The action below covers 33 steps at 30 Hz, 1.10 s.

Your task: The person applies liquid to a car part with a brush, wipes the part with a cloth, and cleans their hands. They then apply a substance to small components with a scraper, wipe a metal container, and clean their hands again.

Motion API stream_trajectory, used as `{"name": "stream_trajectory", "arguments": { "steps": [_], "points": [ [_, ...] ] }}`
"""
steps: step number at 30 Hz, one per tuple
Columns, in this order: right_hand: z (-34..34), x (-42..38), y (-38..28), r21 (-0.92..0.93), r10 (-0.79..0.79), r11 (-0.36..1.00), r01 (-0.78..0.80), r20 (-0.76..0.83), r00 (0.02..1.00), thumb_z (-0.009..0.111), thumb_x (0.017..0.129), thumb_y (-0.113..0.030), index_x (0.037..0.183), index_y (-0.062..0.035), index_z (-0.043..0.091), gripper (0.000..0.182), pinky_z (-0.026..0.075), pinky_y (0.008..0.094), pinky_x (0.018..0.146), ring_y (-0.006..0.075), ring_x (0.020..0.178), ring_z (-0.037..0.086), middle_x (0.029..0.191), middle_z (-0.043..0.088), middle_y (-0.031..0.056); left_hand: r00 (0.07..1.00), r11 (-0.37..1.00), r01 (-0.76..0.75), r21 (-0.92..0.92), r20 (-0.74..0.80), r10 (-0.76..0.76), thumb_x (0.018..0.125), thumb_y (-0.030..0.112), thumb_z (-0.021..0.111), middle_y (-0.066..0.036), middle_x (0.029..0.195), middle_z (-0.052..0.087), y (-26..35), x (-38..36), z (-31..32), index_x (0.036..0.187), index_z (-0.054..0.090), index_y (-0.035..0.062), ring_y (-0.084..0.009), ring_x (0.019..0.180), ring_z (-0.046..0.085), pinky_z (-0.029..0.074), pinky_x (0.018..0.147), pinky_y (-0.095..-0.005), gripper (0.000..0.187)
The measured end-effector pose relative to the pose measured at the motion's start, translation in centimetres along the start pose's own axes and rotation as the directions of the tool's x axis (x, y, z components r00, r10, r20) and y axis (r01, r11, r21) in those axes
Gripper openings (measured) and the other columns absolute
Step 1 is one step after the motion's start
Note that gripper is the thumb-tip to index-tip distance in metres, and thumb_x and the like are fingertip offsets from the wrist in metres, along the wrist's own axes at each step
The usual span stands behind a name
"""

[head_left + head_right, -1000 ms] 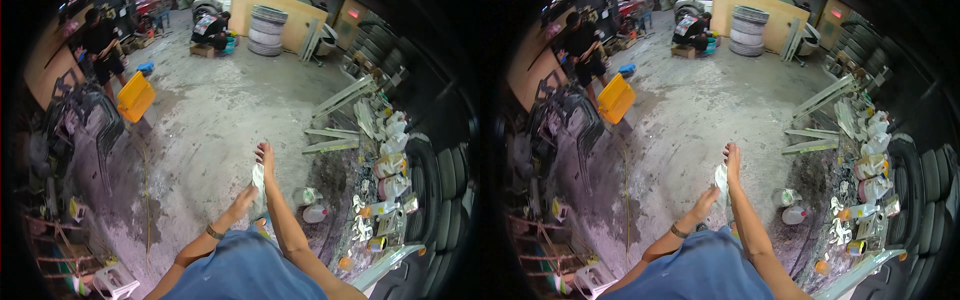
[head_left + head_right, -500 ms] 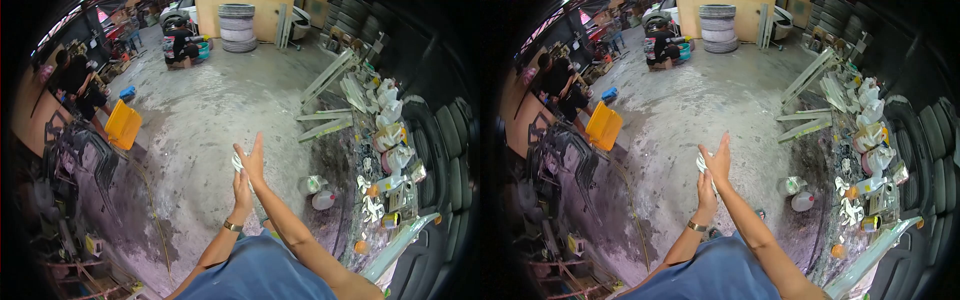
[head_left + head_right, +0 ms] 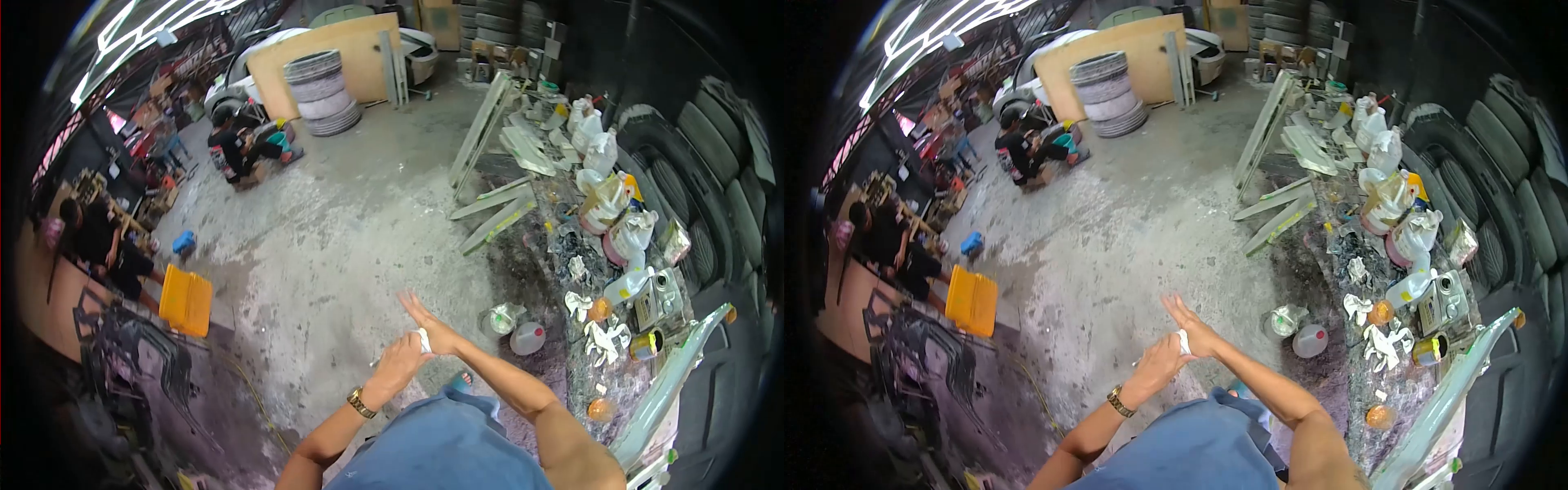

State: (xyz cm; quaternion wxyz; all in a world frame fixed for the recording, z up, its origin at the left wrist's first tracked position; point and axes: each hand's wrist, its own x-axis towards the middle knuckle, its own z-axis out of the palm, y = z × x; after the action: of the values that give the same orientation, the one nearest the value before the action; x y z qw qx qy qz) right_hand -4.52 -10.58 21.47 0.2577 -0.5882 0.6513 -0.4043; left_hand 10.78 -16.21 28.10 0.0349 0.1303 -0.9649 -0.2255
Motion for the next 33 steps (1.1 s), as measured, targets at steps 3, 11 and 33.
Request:
{"name": "stream_trajectory", "arguments": {
  "steps": [3, 11, 33],
  "points": [
    [-5.8, -0.1, -3.1, -0.138, -0.013, 0.99, 0.03, 0.12, 0.993, 0.065, 0.076, -0.019, 0.149, -0.0236, 0.013, 0.09, 0.029, 0.0461, 0.108, 0.0418, 0.134, 0.028, 0.152, 0.01, 0.0226, 0.936, 0.983, 0.183, -0.018, 0.309, -0.168, 0.091, 0.032, 0.057, -0.021, 0.101, 0.061, 3.0, 3.5, -2.4, 0.115, 0.044, -0.0072, -0.0325, 0.092, 0.06, 0.048, 0.078, -0.0387, 0.047],
    [-14.4, -0.9, -4.9, -0.259, -0.082, 0.964, 0.064, -0.057, 0.995, 0.074, 0.073, -0.03, 0.144, -0.015, 0.03, 0.084, 0.035, 0.0448, 0.103, 0.0349, 0.128, 0.04, 0.145, 0.031, 0.0204, 0.976, 0.258, 0.21, -0.943, 0.219, 0.005, 0.098, 0.023, 0.048, -0.003, 0.105, 0.061, 0.3, 7.9, 0.2, 0.121, 0.052, -0.0006, -0.0078, 0.092, 0.055, 0.045, 0.079, -0.0246, 0.033],
    [-21.7, 3.7, -9.1, -0.609, 0.054, 0.75, 0.259, 0.447, 0.893, 0.07, 0.077, -0.03, 0.079, -0.0055, 0.061, 0.026, 0.051, 0.0388, 0.059, 0.0302, 0.068, 0.064, 0.078, 0.064, 0.0125, 0.545, 0.593, -0.317, -0.74, 0.37, 0.753, 0.087, 0.036, 0.058, -0.019, 0.065, 0.058, 0.1, 21.4, -11.1, 0.095, 0.046, -0.0045, -0.0365, 0.063, 0.061, 0.046, 0.053, -0.0414, 0.043]
  ]
}}
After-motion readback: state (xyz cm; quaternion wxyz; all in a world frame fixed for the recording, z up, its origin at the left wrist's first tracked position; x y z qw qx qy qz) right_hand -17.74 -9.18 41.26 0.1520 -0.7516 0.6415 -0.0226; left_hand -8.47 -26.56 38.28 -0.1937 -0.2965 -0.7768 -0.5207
